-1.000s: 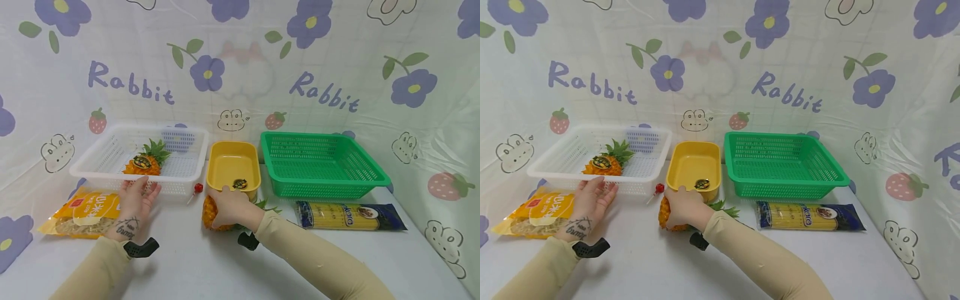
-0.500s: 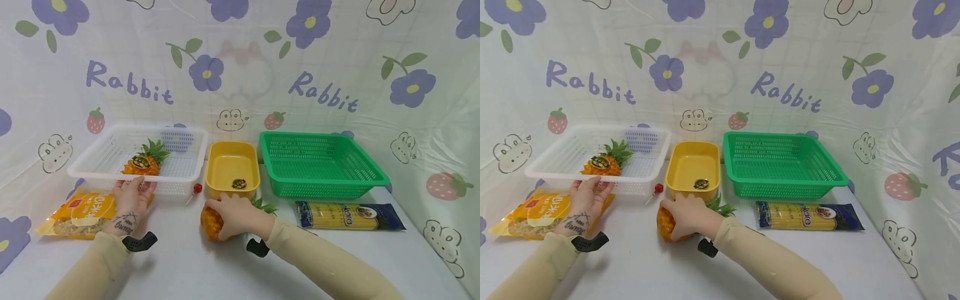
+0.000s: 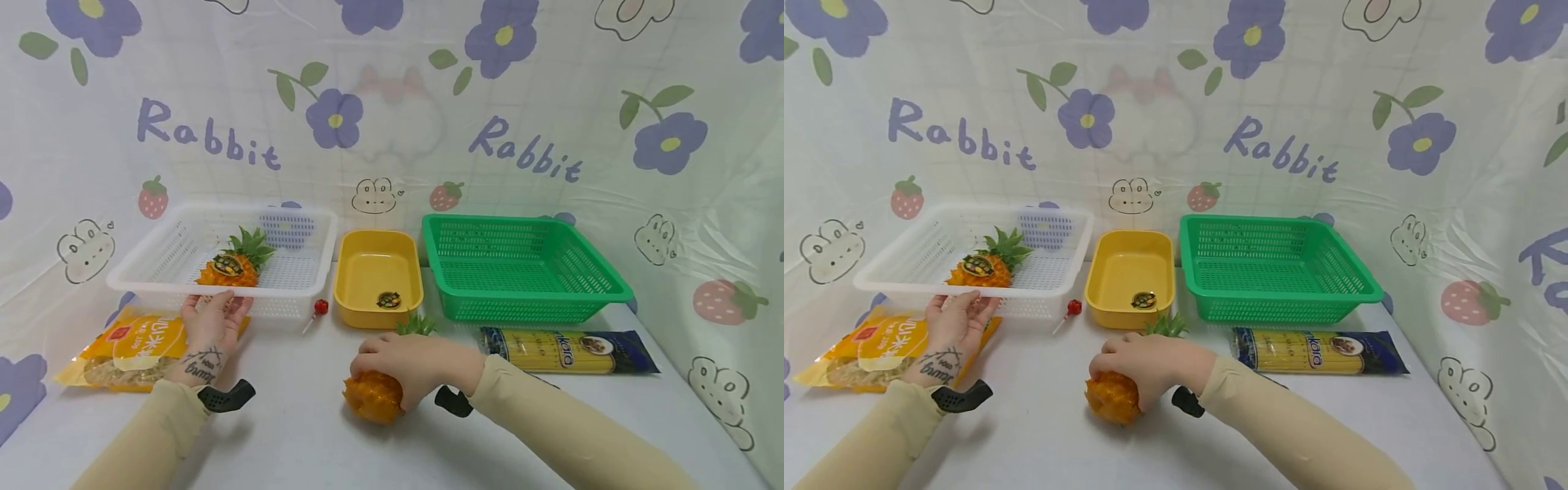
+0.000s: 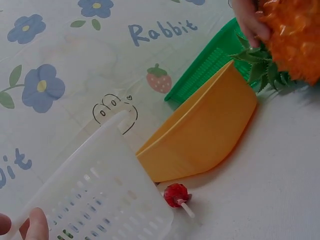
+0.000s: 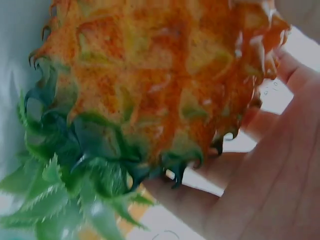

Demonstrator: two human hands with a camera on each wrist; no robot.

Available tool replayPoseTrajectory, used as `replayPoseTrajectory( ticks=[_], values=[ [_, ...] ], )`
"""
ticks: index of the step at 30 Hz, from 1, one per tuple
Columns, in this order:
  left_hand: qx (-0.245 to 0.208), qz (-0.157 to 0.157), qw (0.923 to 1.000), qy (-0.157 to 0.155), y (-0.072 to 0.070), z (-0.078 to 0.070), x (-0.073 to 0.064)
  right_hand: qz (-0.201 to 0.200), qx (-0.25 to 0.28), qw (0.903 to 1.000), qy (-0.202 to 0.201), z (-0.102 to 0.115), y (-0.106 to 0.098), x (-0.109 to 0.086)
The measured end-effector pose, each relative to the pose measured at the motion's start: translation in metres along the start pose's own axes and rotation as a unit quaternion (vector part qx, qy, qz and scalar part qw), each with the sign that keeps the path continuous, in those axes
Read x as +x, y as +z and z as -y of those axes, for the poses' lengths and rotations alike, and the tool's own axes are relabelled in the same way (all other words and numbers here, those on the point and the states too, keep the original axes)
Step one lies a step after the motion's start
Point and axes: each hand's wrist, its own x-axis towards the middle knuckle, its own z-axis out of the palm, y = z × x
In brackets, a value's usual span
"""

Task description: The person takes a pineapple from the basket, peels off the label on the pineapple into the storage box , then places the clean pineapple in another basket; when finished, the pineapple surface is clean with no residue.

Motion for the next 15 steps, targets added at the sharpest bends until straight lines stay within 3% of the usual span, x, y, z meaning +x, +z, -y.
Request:
replayPoseTrajectory(
  ticks=[5,10,15],
  values=[
    [-0.001,-0.003,1.0000,-0.001,0.001,0.000,-0.002,0.003,-0.038,0.9987,-0.033,-0.004,0.000,-0.017],
    [0.001,-0.005,1.0000,0.000,0.001,0.000,-0.003,-0.001,-0.075,0.9967,-0.030,-0.005,0.001,-0.027],
    [0.001,-0.003,1.0000,0.000,0.000,0.001,-0.002,0.006,-0.040,0.9992,-0.008,-0.001,-0.002,-0.030]
  ],
)
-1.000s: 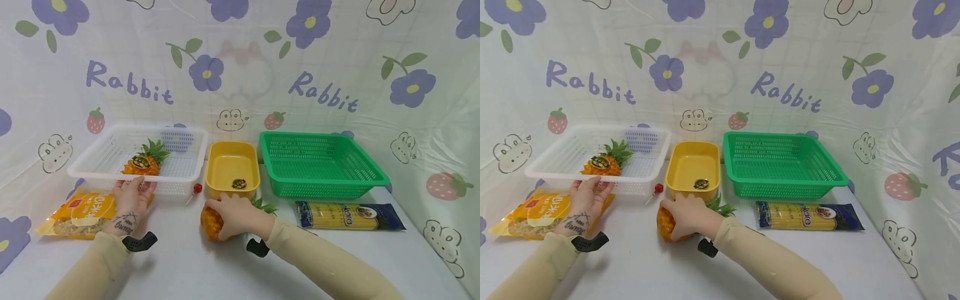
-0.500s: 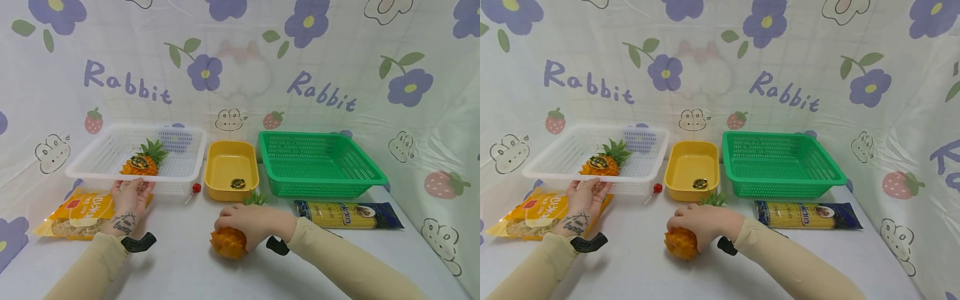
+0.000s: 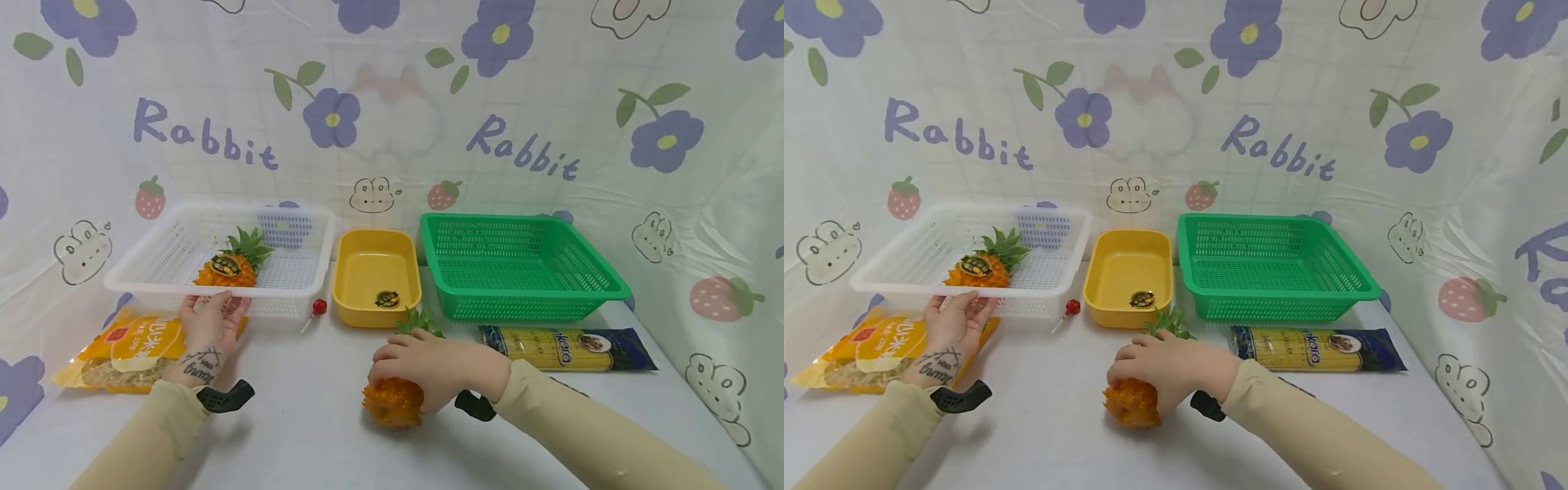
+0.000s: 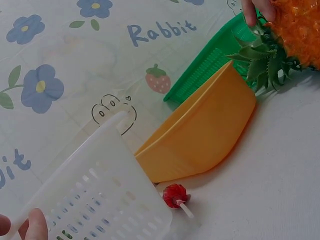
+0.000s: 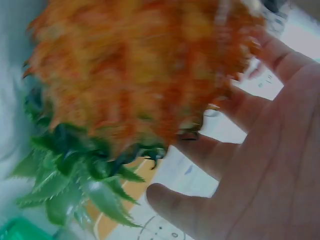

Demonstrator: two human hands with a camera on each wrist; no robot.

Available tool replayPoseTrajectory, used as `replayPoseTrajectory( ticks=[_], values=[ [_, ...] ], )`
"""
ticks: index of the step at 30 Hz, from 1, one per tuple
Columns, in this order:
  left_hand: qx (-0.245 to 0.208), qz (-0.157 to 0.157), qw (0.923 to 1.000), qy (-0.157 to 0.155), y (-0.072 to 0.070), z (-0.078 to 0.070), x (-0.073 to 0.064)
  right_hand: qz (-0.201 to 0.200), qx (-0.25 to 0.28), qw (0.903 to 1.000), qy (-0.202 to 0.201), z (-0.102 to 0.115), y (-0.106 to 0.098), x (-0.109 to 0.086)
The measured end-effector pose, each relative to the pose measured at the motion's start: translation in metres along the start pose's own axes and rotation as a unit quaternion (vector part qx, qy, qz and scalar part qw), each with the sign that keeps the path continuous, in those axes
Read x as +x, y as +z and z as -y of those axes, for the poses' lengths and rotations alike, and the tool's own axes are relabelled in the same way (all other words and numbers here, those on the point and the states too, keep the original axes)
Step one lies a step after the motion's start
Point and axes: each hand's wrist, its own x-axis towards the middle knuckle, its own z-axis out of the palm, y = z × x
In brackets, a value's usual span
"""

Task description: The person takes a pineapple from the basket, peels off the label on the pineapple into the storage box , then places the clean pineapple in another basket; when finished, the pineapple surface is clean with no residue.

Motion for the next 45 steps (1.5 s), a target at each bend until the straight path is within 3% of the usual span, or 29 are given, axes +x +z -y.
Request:
replayPoseTrajectory(
  ticks=[3,5,8,11,14,21,45],
  values=[
    [0.001,0.001,1.0000,-0.001,0.000,0.000,0.000,-0.016,0.053,0.9974,0.046,0.004,-0.004,0.001],
    [0.002,0.000,1.0000,-0.001,0.000,0.000,0.000,-0.047,0.090,0.9899,0.099,0.008,-0.005,0.002],
    [0.004,0.000,1.0000,0.001,0.000,0.000,0.000,-0.092,0.138,0.9660,0.198,0.015,-0.004,0.005],
    [0.006,-0.001,1.0000,0.004,0.001,0.001,0.000,-0.104,0.161,0.9420,0.276,0.019,0.000,0.009],
    [0.006,-0.001,1.0000,0.007,0.001,0.001,0.000,-0.086,0.166,0.9321,0.310,0.021,0.005,0.013],
    [0.006,0.002,0.9999,0.008,0.000,0.002,0.001,-0.068,0.153,0.9318,0.322,0.021,0.014,0.021],
    [0.004,0.002,0.9999,0.012,-0.002,0.002,0.002,-0.044,0.142,0.9377,0.314,0.022,0.008,0.019]
  ],
)
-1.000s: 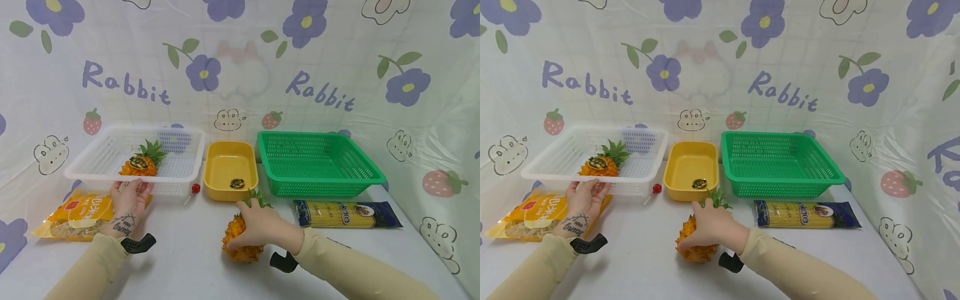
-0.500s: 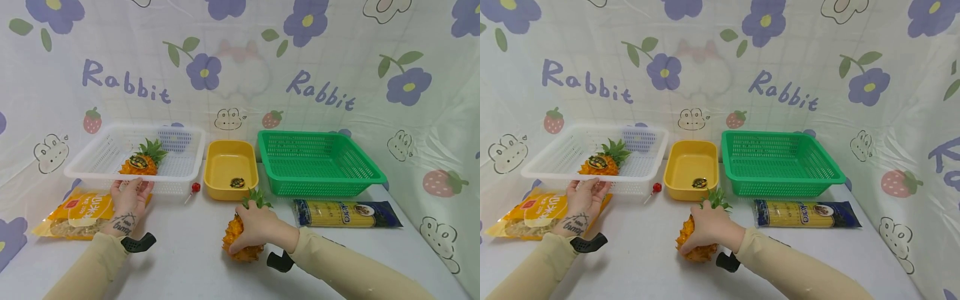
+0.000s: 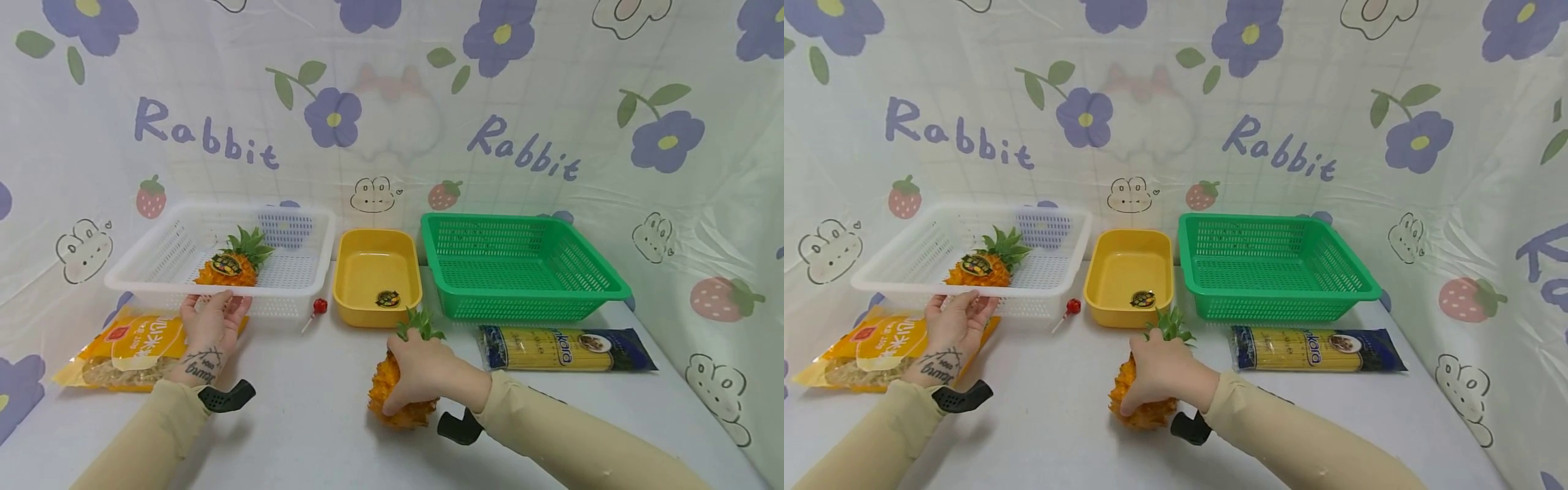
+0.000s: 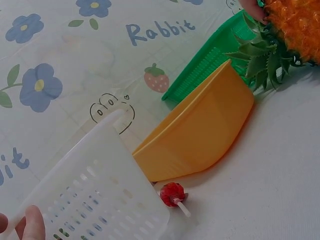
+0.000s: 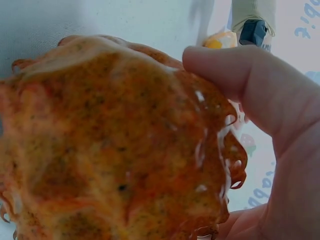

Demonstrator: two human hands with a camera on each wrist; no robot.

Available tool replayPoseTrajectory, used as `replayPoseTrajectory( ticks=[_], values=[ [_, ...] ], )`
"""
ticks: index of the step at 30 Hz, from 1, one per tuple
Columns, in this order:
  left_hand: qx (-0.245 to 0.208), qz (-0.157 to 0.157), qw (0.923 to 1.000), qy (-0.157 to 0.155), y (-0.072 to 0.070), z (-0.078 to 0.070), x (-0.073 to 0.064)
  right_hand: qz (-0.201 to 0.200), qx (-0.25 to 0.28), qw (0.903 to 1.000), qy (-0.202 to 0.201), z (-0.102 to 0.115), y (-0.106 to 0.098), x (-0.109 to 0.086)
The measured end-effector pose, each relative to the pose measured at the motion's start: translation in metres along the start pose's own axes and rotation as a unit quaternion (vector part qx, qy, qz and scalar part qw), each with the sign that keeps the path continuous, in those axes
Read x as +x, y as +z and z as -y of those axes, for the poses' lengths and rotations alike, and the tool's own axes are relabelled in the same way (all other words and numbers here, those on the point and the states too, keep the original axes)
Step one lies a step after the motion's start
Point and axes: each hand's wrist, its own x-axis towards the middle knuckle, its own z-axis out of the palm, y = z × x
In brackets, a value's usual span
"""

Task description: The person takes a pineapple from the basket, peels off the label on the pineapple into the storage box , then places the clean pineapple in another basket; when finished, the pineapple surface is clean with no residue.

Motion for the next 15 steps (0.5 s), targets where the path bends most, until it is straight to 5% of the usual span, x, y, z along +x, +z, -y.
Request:
replayPoseTrajectory(
  ticks=[15],
  values=[
    [-0.003,0.006,1.0000,-0.001,0.000,0.000,-0.001,0.004,0.008,0.9997,-0.024,-0.006,-0.015,-0.016]
  ],
)
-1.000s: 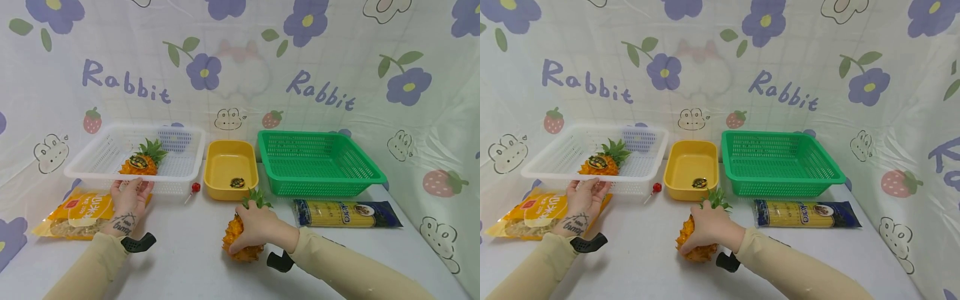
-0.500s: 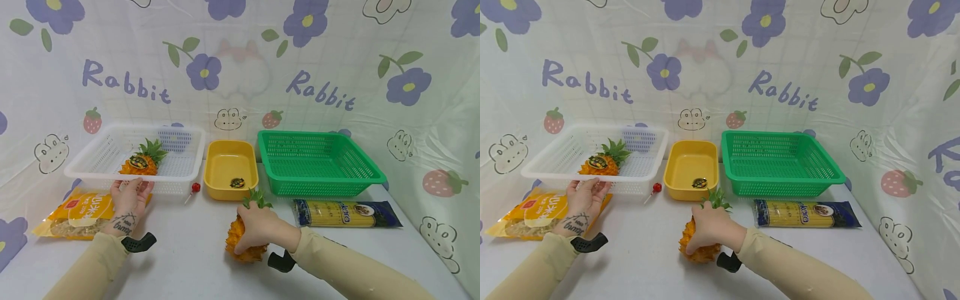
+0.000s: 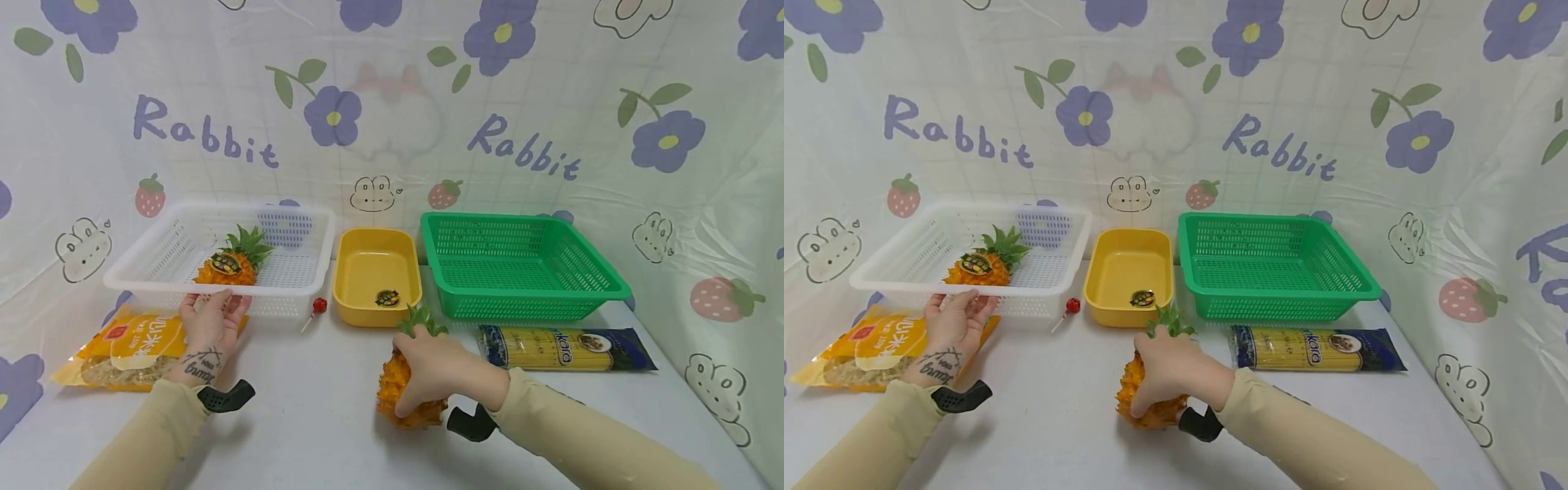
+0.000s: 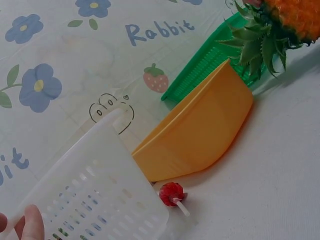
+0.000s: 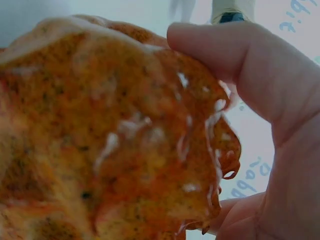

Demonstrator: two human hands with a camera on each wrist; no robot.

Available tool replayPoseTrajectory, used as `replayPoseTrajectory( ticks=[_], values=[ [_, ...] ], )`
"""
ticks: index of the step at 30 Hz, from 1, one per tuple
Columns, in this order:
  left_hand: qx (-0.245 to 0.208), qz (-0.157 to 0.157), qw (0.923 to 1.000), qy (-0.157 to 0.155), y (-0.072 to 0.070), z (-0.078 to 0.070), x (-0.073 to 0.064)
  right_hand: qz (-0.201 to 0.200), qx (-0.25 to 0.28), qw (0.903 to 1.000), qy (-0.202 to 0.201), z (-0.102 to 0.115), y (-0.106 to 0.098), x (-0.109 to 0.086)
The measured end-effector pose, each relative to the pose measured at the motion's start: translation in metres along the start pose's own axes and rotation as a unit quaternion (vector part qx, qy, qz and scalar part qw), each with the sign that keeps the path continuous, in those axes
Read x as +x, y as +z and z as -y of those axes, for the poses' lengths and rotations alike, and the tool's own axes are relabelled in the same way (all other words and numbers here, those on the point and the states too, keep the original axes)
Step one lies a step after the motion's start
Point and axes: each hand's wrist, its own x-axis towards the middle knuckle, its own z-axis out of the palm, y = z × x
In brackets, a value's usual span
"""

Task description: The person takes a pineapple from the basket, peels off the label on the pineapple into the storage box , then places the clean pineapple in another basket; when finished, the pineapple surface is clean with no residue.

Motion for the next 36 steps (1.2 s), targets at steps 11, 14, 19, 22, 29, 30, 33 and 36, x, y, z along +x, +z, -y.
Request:
replayPoseTrajectory(
  ticks=[11,14,19,22,29,30,33,36],
  values=[
    [0.002,0.000,1.0000,-0.002,0.001,0.000,-0.001,0.029,0.008,0.9994,-0.019,0.003,-0.029,-0.012],
    [0.004,-0.001,1.0000,-0.001,0.001,0.000,-0.001,0.041,0.009,0.9988,-0.025,0.005,-0.036,-0.015],
    [0.004,-0.003,1.0000,-0.003,0.001,0.000,0.000,0.054,0.022,0.9977,-0.035,0.006,-0.047,-0.019],
    [0.005,-0.005,1.0000,-0.002,0.001,0.000,-0.001,0.058,0.038,0.9965,-0.046,0.005,-0.054,-0.020],
    [0.008,-0.003,1.0000,-0.002,0.001,0.000,-0.001,0.053,0.063,0.9948,-0.060,0.003,-0.077,-0.020],
    [0.008,-0.002,1.0000,-0.001,0.002,0.000,-0.001,0.048,0.062,0.9950,-0.062,0.002,-0.083,-0.020],
    [0.008,-0.004,1.0000,-0.001,0.001,0.000,-0.001,0.027,0.051,0.9963,-0.064,-0.001,-0.099,-0.016],
    [0.007,-0.006,1.0000,-0.002,0.001,-0.001,-0.001,-0.005,0.035,0.9977,-0.057,-0.009,-0.115,-0.008]
  ],
)
